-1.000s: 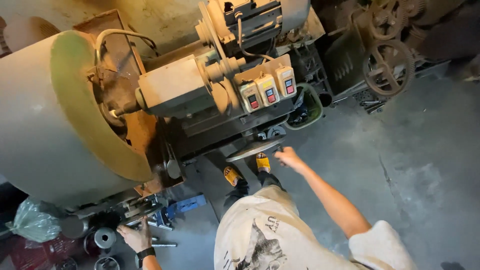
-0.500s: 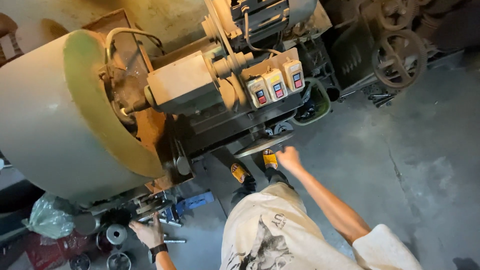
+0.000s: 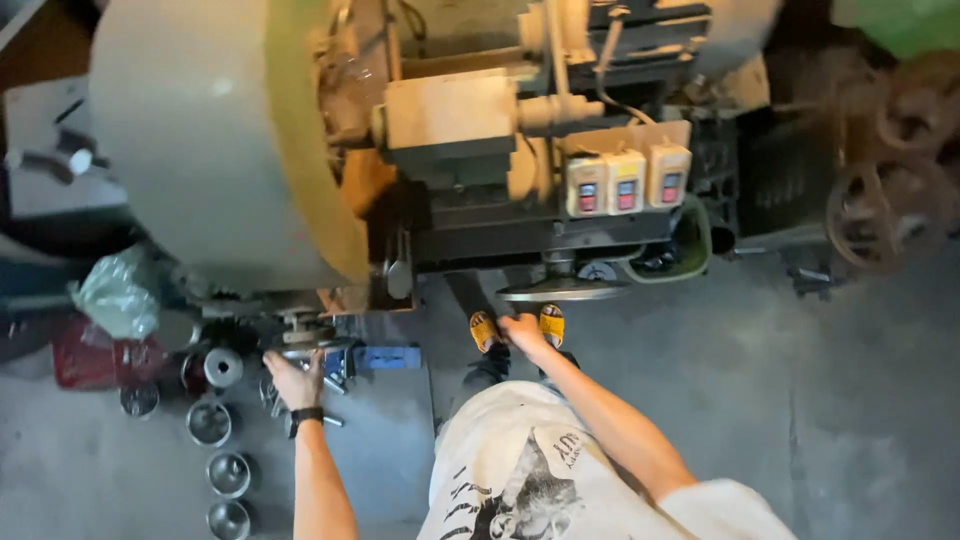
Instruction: Operating a cylindrical grinder by adjusting handwheels, pressing control buttons, and positioning a metal workpiece for machining.
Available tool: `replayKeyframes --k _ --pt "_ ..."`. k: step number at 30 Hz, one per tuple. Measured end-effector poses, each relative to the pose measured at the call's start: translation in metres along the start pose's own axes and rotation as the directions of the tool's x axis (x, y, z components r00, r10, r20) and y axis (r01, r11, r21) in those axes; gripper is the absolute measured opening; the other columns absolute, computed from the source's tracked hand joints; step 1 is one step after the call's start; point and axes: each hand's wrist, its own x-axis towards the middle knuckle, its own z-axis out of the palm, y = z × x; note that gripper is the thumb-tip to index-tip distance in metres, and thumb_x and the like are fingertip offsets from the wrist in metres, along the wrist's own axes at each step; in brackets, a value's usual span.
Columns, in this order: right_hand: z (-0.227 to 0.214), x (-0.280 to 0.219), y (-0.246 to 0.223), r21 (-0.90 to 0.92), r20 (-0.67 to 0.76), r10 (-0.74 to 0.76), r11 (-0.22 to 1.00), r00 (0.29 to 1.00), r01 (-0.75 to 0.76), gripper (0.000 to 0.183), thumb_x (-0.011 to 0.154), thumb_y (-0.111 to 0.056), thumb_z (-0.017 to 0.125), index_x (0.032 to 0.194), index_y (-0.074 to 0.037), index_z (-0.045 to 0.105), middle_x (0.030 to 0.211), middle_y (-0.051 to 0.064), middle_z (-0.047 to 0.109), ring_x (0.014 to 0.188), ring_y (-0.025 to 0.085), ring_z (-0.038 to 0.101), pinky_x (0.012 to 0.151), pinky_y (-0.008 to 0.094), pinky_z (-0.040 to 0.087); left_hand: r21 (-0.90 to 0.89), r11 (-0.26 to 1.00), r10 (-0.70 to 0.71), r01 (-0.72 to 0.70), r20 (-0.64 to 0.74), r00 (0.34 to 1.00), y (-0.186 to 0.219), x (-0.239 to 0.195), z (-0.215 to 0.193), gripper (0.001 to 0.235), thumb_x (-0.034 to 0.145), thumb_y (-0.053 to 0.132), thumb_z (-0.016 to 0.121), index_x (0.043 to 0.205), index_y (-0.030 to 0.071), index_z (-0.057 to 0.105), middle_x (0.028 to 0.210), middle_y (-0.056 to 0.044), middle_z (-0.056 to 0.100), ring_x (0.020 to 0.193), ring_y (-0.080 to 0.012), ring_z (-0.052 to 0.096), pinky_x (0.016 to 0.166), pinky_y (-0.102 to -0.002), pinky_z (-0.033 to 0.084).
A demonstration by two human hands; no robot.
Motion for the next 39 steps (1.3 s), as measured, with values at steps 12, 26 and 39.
replayKeyframes --k 12,26,39 --pt "-0.185 0.028 0.056 -0.049 -0.354 -0.036 0.999 0.934 0.02 0.017 0.075 -0.01 0.06 0.068 0.005 0.059 0.048 0.014 0.051 0.037 0.022 0.051 0.032 0.033 0.037 0.084 0.973 -0.223 0.216 0.081 0.972 -0.017 0.009 0.018 0.093 0.064 0.036 0.076 0.135 -0.005 0.031 0.139 -0.026 0.032 0.102 -0.0496 0.054 0.077 -0.061 0.05" --pt "-0.038 -0.052 -0.015 0.061 -0.289 -0.099 0.991 0.952 0.122 0.024 0.076 -0.014 0.06 0.079 0.01 0.061 0.06 0.019 0.053 0.048 0.024 0.051 0.042 0.033 0.04 0.065 0.963 -0.268 0.261 0.141 0.953 0.024 0.0 -0.014 0.092 0.067 0.035 0.074 0.135 -0.005 0.029 0.141 -0.024 0.029 0.106 -0.0473 0.051 0.079 -0.061 0.049" --pt "-0.059 -0.08 -0.036 0.297 0.107 -0.06 0.955 0.992 0.025 0.032 0.074 -0.018 0.067 0.06 -0.017 0.038 0.05 -0.003 0.031 0.043 0.008 0.03 0.04 0.026 0.021 0.033 0.939 -0.341 0.342 0.211 0.916 0.027 0.001 -0.017 0.088 0.072 0.038 0.071 0.138 0.001 0.024 0.146 -0.019 0.021 0.119 -0.0438 0.038 0.093 -0.052 0.037"
